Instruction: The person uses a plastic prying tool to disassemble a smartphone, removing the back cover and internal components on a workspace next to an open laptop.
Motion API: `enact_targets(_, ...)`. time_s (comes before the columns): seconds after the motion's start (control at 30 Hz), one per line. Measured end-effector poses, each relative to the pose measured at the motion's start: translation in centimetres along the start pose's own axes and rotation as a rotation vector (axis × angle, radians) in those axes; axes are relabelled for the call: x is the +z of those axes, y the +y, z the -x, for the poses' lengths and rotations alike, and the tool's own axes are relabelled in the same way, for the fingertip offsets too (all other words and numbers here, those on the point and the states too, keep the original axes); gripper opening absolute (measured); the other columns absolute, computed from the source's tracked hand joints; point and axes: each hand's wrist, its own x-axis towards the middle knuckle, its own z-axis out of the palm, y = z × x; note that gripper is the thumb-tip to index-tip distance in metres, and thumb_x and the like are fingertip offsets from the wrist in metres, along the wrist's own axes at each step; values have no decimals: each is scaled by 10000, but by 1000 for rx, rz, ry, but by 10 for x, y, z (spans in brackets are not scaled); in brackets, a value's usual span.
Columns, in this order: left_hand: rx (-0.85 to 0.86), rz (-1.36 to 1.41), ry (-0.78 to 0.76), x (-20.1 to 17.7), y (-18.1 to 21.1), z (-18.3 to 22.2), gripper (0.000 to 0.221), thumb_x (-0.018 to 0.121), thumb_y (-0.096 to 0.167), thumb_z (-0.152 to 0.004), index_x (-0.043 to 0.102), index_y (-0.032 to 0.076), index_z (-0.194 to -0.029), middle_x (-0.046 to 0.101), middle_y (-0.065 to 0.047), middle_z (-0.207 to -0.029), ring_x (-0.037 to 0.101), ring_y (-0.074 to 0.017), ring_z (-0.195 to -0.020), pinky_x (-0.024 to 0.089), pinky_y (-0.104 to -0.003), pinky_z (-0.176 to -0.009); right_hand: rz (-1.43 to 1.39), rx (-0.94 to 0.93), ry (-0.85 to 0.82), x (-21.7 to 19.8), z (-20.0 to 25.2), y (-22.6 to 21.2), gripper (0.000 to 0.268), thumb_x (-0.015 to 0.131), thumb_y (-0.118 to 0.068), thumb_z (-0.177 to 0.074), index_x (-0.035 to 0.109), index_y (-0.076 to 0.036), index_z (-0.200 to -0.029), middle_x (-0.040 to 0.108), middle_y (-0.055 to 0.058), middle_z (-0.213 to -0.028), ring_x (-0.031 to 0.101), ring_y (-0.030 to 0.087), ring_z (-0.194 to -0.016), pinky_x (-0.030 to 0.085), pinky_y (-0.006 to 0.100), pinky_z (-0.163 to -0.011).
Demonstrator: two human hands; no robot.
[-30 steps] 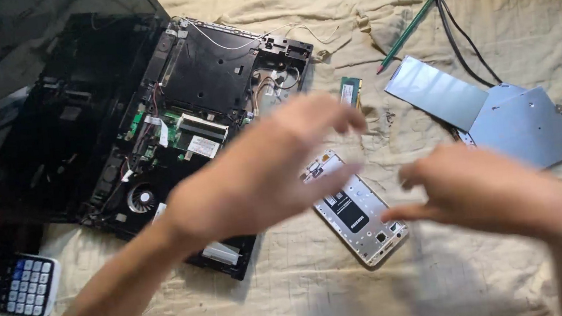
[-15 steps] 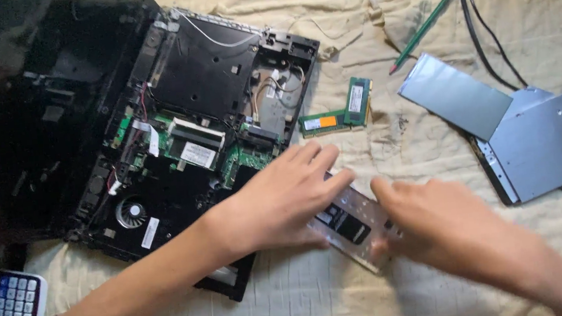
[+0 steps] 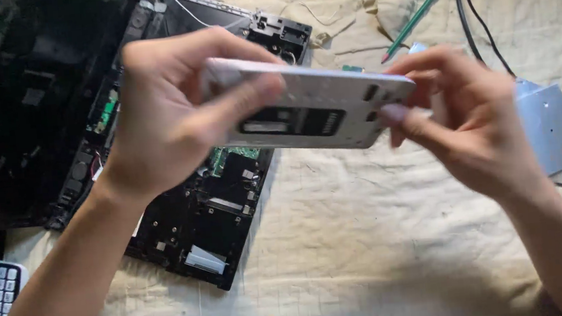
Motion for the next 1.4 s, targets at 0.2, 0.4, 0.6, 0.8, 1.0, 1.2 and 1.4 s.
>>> enact_targets(0.2,-130,308,213,-7,-11,5,150,662,183,-1067,719,63,-1137,718,-4,-1015,619,-31,-847,513,-155,-795,-582,308,-321,65,12,55,201,575,-128,-1008,698,-9,-1112,693,73,-707,579,94,-551,468,206,-522)
enact_targets(0.4,-177,476,168,-11,-14,5,190,584,188,-1068,713,68,-1136,725,-31,-993,656,-58,-828,539,-181,-745,-210,194,-556,71,1,44,129,701,-152,-927,767,-42,-939,748,31,-661,621,80,-482,502,193,-437)
enact_targets(0.6,-99,349,195,-14,-9,6,74,686,126,-1040,704,107,-1110,752,-30,-1053,679,-29,-943,556,-140,-883,-319,305,-562,68,-1,44,167,662,-127,-970,761,-2,-922,682,46,-638,538,84,-495,425,216,-442)
enact_targets(0.8,125,-10,38,-21,11,6,166,775,-64,-1000,673,-70,-1132,736,-159,-994,608,-106,-713,502,-173,-616,-283,343,-564,67,2,50,171,655,-148,-966,757,-13,-954,716,67,-678,576,106,-531,444,231,-464)
enact_targets(1.0,236,-52,-132,-24,14,6,152,782,-90,-967,670,-93,-1070,747,-206,-963,684,-165,-685,599,-215,-602,-234,371,-515,71,3,49,183,675,-141,-949,776,8,-914,691,61,-623,573,109,-504,460,234,-445)
enact_targets(1.2,188,-72,-307,-19,37,9,166,856,-95,-843,772,-9,-957,755,-83,-845,646,-87,-676,582,-179,-675,-180,292,-603,63,4,57,352,722,-194,-863,781,-42,-1175,746,33,-674,551,96,-532,381,236,-459)
enact_targets(1.4,464,-80,-400,-12,44,14,249,944,-94,-745,777,45,-868,764,-96,-907,736,-207,-926,510,-394,-974,-815,309,-648,47,14,86,870,896,-533,-811,583,145,-1256,753,269,-1031,533,32,-485,366,160,-344)
